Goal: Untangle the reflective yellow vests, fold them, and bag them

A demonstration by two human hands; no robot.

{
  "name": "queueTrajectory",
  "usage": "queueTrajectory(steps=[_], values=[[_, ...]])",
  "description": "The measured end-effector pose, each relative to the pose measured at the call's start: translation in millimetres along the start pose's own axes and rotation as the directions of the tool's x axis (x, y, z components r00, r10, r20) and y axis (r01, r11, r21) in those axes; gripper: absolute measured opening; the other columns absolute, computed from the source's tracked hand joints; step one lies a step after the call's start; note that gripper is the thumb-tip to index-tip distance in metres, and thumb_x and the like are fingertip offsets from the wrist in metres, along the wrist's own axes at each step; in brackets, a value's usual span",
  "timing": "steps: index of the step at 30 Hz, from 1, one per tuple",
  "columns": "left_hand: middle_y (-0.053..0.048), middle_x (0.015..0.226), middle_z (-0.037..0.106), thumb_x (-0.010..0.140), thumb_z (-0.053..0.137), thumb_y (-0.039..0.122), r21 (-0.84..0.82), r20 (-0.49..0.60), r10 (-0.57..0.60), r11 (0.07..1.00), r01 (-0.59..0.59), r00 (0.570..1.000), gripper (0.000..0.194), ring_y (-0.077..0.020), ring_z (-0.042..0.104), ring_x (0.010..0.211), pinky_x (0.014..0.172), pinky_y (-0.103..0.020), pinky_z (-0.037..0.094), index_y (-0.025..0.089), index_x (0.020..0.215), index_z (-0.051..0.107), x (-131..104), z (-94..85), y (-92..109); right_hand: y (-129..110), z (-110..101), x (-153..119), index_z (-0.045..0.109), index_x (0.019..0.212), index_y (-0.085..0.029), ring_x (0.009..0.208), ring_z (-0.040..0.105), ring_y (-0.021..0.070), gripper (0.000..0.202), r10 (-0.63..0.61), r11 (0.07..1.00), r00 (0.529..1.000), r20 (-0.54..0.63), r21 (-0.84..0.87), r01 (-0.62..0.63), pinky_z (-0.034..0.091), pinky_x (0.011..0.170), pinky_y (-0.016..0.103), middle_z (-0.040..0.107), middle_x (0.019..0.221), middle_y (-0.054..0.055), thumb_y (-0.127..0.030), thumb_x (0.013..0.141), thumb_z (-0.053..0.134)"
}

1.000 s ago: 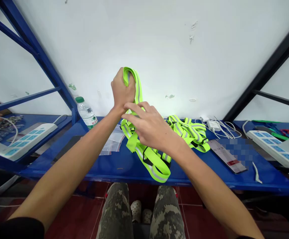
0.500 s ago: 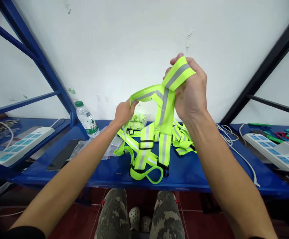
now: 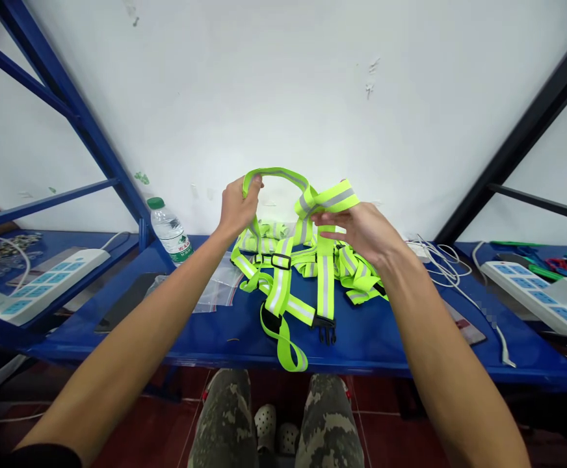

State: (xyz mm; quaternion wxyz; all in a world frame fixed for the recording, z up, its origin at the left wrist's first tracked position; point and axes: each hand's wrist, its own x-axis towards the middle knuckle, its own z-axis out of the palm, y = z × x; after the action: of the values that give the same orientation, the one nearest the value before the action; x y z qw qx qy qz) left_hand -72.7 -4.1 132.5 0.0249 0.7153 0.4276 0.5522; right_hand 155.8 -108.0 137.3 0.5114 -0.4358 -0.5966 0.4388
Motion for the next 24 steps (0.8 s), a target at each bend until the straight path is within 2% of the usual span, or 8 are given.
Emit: queueTrajectory(steps=[5, 8, 11, 15, 18, 20, 22, 24], values=[[-0.004, 0.067, 0.062, 0.095, 0.041, 0.049, -0.069, -0.015, -0.044, 0.997, 0.043, 0.999, 0.038, -0.0199, 0.059, 0.072, 0.066, -0.031, 0.04, 0.023, 0.078, 0.063, 11.7, -0.3, 18.5, 13.6, 8.9, -13.0, 0.063, 0.107, -0.026, 0.115, 0.059, 0.0284, 0.058, -0.067, 0.995, 0.997, 0.045, 0.074, 0.064, 0.05, 0.09, 0.047, 0.068, 0.113, 0.009, -0.073, 0.083, 0.04], [-0.005, 0.068, 0.062, 0.094, 0.042, 0.049, -0.075, -0.049, -0.085, 0.994, 0.082, 0.995, 0.037, -0.0216, 0.06, 0.077, 0.068, -0.032, 0.04, 0.023, 0.074, 0.061, 17.4, -0.9, 21.3, 13.9, 12.3, -22.2, 0.062, 0.104, -0.023, 0.091, 0.067, 0.0267, 0.072, -0.043, 0.998, 0.991, 0.127, 0.041, 0.038, 0.051, 0.082, 0.046, 0.07, 0.087, 0.009, -0.08, 0.083, 0.024], [-0.007, 0.07, 0.062, 0.094, 0.04, 0.049, -0.085, -0.096, -0.156, 0.985, 0.148, 0.983, 0.037, -0.0236, 0.06, 0.082, 0.068, -0.033, 0.04, 0.024, 0.073, 0.057, 19.0, -5.3, 16.2, 13.2, 12.4, -29.9, 0.059, 0.093, -0.022, 0.06, 0.064, 0.0196, 0.074, 0.032, 0.997, 0.968, 0.25, 0.065, -0.05, 0.051, 0.074, 0.042, 0.058, 0.059, 0.001, -0.081, 0.084, 0.016], [-0.008, 0.071, 0.062, 0.093, 0.038, 0.053, -0.084, -0.131, -0.21, 0.976, 0.2, 0.969, 0.04, -0.0244, 0.06, 0.084, 0.065, -0.034, 0.039, 0.025, 0.07, 0.053, 15.4, -10.8, 9.3, 21.1, 19.5, -38.0, 0.056, 0.097, -0.022, 0.047, 0.056, 0.0122, 0.063, 0.124, 0.984, 0.913, 0.389, 0.07, -0.163, 0.052, 0.074, 0.04, 0.057, 0.063, -0.003, -0.079, 0.083, 0.036], [-0.007, 0.07, 0.061, 0.093, 0.038, 0.055, -0.058, -0.148, -0.208, 0.978, 0.201, 0.967, 0.042, -0.0232, 0.058, 0.081, 0.064, -0.033, 0.039, 0.025, 0.067, 0.05, 11.1, -7.7, 11.2, 41.7, 37.5, -43.0, 0.059, 0.103, -0.02, 0.073, 0.065, 0.016, 0.051, 0.108, 0.989, 0.944, 0.312, -0.131, -0.07, 0.052, 0.082, 0.038, 0.067, 0.091, 0.005, -0.064, 0.076, 0.065], [-0.007, 0.069, 0.06, 0.093, 0.037, 0.056, -0.054, -0.12, -0.197, 0.98, 0.191, 0.973, 0.043, -0.0225, 0.058, 0.079, 0.064, -0.032, 0.038, 0.024, 0.066, 0.048, 9.1, -3.3, 14.6, 61.8, 55.0, -47.1, 0.06, 0.115, -0.019, 0.1, 0.064, 0.023, 0.06, 0.108, 0.936, 0.95, 0.292, -0.352, 0.002, 0.05, 0.087, 0.038, 0.064, 0.117, 0.012, -0.062, 0.074, 0.069], [-0.006, 0.067, 0.058, 0.093, 0.037, 0.056, -0.06, -0.095, -0.184, 0.982, 0.179, 0.978, 0.043, -0.0217, 0.057, 0.077, 0.064, -0.032, 0.038, 0.024, 0.066, 0.048, 8.5, 0.4, 17.6, 83.0, 74.1, -52.5, 0.054, 0.131, -0.019, 0.116, 0.057, 0.0294, 0.078, 0.119, 0.83, 0.936, 0.332, -0.551, 0.09, 0.048, 0.09, 0.041, 0.056, 0.134, 0.016, -0.066, 0.071, 0.068], [-0.005, 0.066, 0.057, 0.092, 0.037, 0.058, -0.065, -0.099, -0.175, 0.983, 0.169, 0.98, 0.044, -0.0211, 0.056, 0.076, 0.064, -0.031, 0.038, 0.024, 0.066, 0.047, 8.9, 1.7, 18.7, 100.5, 91.2, -58.5, 0.053, 0.134, -0.017, 0.12, 0.052, 0.0342, 0.082, 0.108, 0.673, 0.915, 0.39, -0.706, 0.221, 0.044, 0.093, 0.044, 0.059, 0.13, 0.017, -0.067, 0.07, 0.069]])
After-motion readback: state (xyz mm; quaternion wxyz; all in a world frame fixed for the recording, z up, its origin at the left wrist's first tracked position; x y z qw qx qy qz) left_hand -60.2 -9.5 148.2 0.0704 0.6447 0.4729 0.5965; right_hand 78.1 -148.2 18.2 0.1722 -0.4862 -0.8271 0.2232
